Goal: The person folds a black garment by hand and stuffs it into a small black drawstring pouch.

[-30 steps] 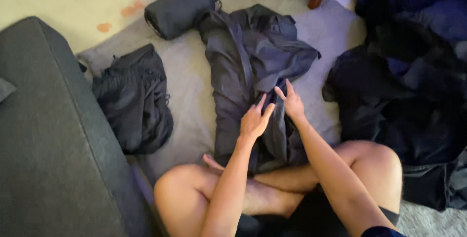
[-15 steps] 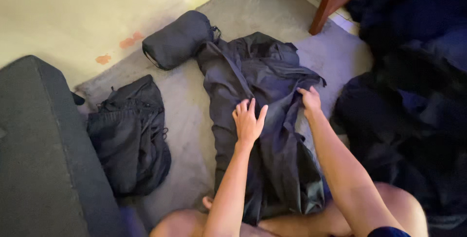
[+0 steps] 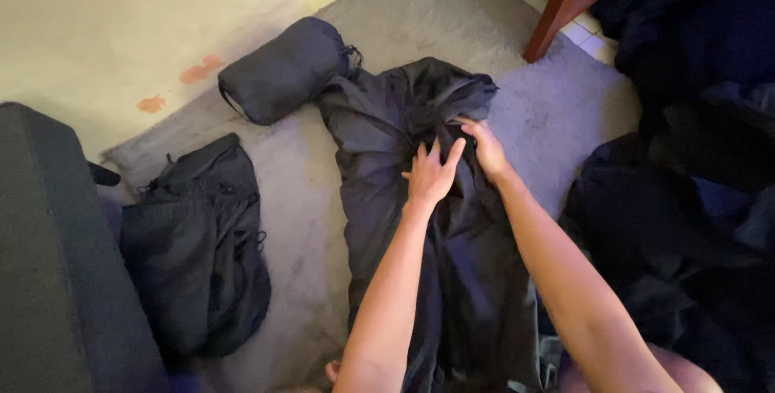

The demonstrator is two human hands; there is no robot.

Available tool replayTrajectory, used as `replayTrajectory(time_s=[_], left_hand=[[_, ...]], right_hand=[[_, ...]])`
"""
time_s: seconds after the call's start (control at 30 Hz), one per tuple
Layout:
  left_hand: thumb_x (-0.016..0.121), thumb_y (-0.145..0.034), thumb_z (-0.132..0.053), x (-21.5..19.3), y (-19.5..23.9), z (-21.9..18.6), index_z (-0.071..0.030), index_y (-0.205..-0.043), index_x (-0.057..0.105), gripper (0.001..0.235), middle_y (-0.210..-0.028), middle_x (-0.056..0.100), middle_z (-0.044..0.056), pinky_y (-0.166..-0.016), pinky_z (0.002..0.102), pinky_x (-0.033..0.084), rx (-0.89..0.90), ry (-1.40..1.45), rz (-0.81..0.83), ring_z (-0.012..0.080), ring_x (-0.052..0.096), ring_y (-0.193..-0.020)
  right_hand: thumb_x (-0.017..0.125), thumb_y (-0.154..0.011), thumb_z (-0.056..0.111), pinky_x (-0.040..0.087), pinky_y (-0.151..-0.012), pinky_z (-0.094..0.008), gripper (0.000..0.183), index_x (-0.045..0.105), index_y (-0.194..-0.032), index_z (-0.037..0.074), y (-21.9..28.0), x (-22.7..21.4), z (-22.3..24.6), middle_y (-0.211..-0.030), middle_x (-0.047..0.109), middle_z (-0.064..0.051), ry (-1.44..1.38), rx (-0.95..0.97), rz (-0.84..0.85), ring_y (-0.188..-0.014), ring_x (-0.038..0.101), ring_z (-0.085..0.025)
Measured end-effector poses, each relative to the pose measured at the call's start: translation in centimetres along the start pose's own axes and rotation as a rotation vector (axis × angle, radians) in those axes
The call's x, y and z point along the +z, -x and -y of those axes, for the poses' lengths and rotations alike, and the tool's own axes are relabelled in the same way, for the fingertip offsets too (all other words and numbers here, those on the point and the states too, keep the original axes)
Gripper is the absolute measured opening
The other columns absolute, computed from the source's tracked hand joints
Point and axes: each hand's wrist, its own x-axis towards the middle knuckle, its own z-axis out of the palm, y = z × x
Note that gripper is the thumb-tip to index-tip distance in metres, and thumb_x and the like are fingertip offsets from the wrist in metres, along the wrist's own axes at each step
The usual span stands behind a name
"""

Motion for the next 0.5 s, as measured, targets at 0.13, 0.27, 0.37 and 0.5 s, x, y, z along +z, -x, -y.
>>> replayTrajectory(time_s=[0.13,0.27,0.37,0.5], left_hand=[[0.026,-0.109,-0.08,2.2,-0.7,1.2,-0.022,-0.173,0.039,0.087,-0.169,0.045,0.024,-0.116,0.085,0.03,0.005,-0.152,-0.054,0.0476,0.045,-0.157],[0.033,-0.117,-0.037,1.9,-0.9,2.0,-0.029,-0.177,0.03,0.06,-0.166,0.053,0.021,-0.118,0.084,0.032,-0.014,-0.025,-0.084,0.0492,0.054,-0.149],[0.03,-0.116,-0.046,2.7,-2.2,3.4,-0.028,-0.176,0.032,0.063,-0.164,0.057,0.02,-0.119,0.084,0.03,-0.02,0.105,-0.089,0.0539,0.056,-0.144],[0.023,-0.103,-0.085,-1.4,1.4,-0.2,-0.037,-0.179,0.019,0.09,-0.178,0.035,0.023,-0.122,0.083,0.022,-0.041,0.02,0.088,0.0529,0.04,-0.158]], right_hand=[[0.049,-0.106,0.046,0.04,-0.123,-0.053,0.05,0.075,-0.143,0.025,-3.5,-0.2,-9.5,-0.146,0.071,-0.016,0.104,0.217,-0.191,-0.144,0.058,-0.041],[0.076,-0.093,0.022,0.05,-0.1,-0.041,0.013,0.082,-0.104,0.021,-5.3,-2.0,-15.4,-0.1,0.077,-0.008,0.17,0.025,-0.652,-0.106,0.068,-0.028],[0.089,-0.084,0.026,0.056,-0.098,-0.046,0.036,0.08,-0.119,0.027,-4.5,-3.8,-16.1,-0.103,0.08,-0.008,0.405,0.131,-0.731,-0.11,0.074,-0.033],[0.075,-0.092,0.025,0.056,-0.098,-0.057,0.038,0.08,-0.127,0.013,-6.5,-3.0,-15.4,-0.109,0.081,-0.019,0.429,0.296,-0.462,-0.116,0.074,-0.043]])
